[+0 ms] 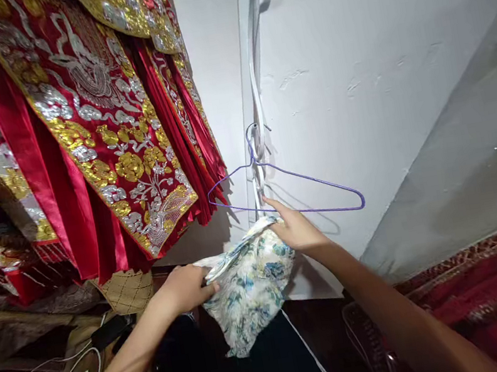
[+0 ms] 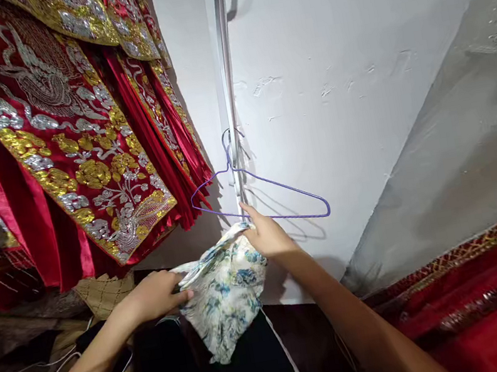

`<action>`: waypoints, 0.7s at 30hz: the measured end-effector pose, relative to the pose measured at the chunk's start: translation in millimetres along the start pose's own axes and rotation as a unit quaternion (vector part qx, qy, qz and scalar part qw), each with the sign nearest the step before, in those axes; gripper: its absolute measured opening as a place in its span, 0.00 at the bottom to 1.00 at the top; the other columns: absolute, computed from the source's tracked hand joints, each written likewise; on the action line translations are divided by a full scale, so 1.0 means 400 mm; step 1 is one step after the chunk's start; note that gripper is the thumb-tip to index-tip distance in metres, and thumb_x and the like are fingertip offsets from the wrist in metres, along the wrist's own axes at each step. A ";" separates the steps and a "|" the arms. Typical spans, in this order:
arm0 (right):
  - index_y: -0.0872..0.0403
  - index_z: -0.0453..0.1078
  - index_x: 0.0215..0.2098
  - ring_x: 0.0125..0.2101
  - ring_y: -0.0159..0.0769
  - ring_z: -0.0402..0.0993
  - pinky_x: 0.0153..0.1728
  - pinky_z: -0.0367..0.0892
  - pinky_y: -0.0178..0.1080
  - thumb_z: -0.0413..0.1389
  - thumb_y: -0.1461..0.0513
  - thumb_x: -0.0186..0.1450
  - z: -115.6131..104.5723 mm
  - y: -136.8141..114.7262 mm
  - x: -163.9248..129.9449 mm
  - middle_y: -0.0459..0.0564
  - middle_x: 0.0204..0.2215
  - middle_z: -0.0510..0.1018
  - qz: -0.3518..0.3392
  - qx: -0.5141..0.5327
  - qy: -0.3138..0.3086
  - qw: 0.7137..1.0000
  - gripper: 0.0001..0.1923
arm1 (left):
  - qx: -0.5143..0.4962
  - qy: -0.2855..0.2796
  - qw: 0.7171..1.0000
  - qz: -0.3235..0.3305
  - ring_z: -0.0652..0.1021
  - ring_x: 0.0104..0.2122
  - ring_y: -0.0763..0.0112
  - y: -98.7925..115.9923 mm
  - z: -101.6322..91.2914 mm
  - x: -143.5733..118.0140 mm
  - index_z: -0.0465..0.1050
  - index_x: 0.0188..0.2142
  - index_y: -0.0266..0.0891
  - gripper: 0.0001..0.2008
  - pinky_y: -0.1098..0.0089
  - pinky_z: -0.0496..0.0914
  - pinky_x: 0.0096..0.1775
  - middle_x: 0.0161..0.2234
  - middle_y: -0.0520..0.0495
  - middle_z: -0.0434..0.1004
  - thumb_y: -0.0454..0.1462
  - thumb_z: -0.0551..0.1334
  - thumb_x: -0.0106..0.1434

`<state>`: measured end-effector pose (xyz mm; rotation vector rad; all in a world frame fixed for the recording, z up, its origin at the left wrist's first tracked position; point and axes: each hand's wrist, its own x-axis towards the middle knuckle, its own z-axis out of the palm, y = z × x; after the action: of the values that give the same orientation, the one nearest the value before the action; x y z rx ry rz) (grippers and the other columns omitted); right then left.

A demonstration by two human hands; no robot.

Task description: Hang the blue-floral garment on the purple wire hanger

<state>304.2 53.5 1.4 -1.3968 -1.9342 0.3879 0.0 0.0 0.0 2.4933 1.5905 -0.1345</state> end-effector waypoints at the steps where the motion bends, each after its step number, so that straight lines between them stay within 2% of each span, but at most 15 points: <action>1: 0.52 0.67 0.64 0.52 0.50 0.74 0.48 0.67 0.43 0.50 0.64 0.62 -0.004 0.016 0.002 0.56 0.56 0.77 0.007 -0.001 0.007 1.000 0.30 | 0.005 -0.009 1.000 -0.027 0.82 0.43 0.46 -0.015 -0.004 -0.002 0.81 0.41 0.43 0.18 0.58 0.71 0.45 0.40 0.37 0.84 0.50 0.58 0.64; 3: 0.52 0.75 0.54 0.43 0.46 0.77 0.42 0.68 0.41 0.49 0.65 0.62 -0.014 0.042 0.004 0.52 0.44 0.82 0.014 0.003 0.021 1.000 0.23 | 0.007 -0.006 0.998 -0.067 0.82 0.43 0.46 -0.041 -0.009 -0.003 0.82 0.41 0.43 0.18 0.58 0.71 0.45 0.40 0.36 0.84 0.49 0.57 0.65; 6: 0.52 0.78 0.43 0.34 0.41 0.75 0.33 0.65 0.37 0.50 0.65 0.60 -0.045 0.060 -0.007 0.47 0.31 0.81 0.013 0.019 0.040 0.999 0.18 | -0.013 0.049 0.995 -0.088 0.80 0.49 0.46 -0.062 -0.001 0.005 0.79 0.48 0.42 0.19 0.56 0.70 0.49 0.48 0.35 0.82 0.45 0.54 0.68; 9: 0.54 0.76 0.36 0.31 0.38 0.72 0.30 0.62 0.34 0.50 0.66 0.57 -0.094 0.050 -0.027 0.44 0.27 0.77 0.005 0.053 0.050 0.997 0.14 | -0.067 0.133 0.987 -0.059 0.72 0.61 0.49 -0.061 0.013 0.030 0.73 0.55 0.39 0.21 0.54 0.65 0.58 0.63 0.35 0.69 0.41 0.50 0.70; 11: 0.54 0.74 0.31 0.30 0.36 0.70 0.29 0.60 0.34 0.50 0.67 0.55 -0.123 0.034 -0.040 0.44 0.26 0.75 0.002 0.077 0.038 0.996 0.11 | -0.134 0.197 0.971 -0.024 0.64 0.67 0.54 -0.054 0.010 0.054 0.71 0.54 0.37 0.20 0.56 0.60 0.63 0.68 0.36 0.61 0.41 0.47 0.72; 13: 0.55 0.72 0.28 0.29 0.35 0.68 0.29 0.59 0.34 0.50 0.67 0.55 -0.140 0.017 -0.051 0.43 0.24 0.73 -0.007 0.097 0.018 0.995 0.09 | -0.211 0.271 0.939 -0.004 0.63 0.67 0.56 -0.047 -0.011 0.084 0.72 0.48 0.38 0.19 0.56 0.59 0.64 0.66 0.36 0.63 0.42 0.46 0.73; 15: 0.55 0.71 0.27 0.29 0.35 0.68 0.29 0.59 0.34 0.50 0.66 0.57 -0.138 0.000 -0.061 0.44 0.24 0.73 -0.017 0.118 0.004 0.993 0.08 | -0.287 0.333 0.898 0.012 0.68 0.63 0.56 -0.039 -0.045 0.117 0.71 0.43 0.39 0.16 0.56 0.62 0.62 0.60 0.37 0.71 0.43 0.48 0.72; 17: 0.55 0.72 0.28 0.31 0.36 0.70 0.30 0.61 0.34 0.50 0.66 0.58 -0.120 -0.013 -0.068 0.44 0.26 0.75 -0.019 0.151 -0.009 0.988 0.08 | -0.342 0.376 0.860 0.041 0.74 0.58 0.58 -0.028 -0.086 0.148 0.70 0.44 0.40 0.13 0.57 0.66 0.59 0.54 0.39 0.77 0.42 0.50 0.71; 19: 0.55 0.74 0.31 0.33 0.38 0.73 0.32 0.64 0.34 0.50 0.65 0.59 -0.098 -0.020 -0.072 0.46 0.28 0.77 -0.019 0.185 -0.023 0.982 0.10 | -0.352 0.385 0.849 0.078 0.78 0.52 0.60 -0.016 -0.127 0.170 0.70 0.51 0.40 0.14 0.59 0.70 0.54 0.51 0.41 0.79 0.40 0.52 0.70; 21: 0.54 0.77 0.36 0.36 0.40 0.75 0.35 0.67 0.35 0.50 0.66 0.58 -0.085 -0.018 -0.073 0.47 0.32 0.80 -0.026 0.200 -0.033 0.979 0.13 | -0.310 0.383 0.864 0.104 0.79 0.48 0.61 -0.008 -0.161 0.183 0.70 0.55 0.41 0.17 0.61 0.70 0.52 0.50 0.43 0.80 0.38 0.52 0.70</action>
<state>327.5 18.8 19.2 -1.0797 -1.8144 0.7589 26.6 79.3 50.0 2.2273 1.2252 1.3225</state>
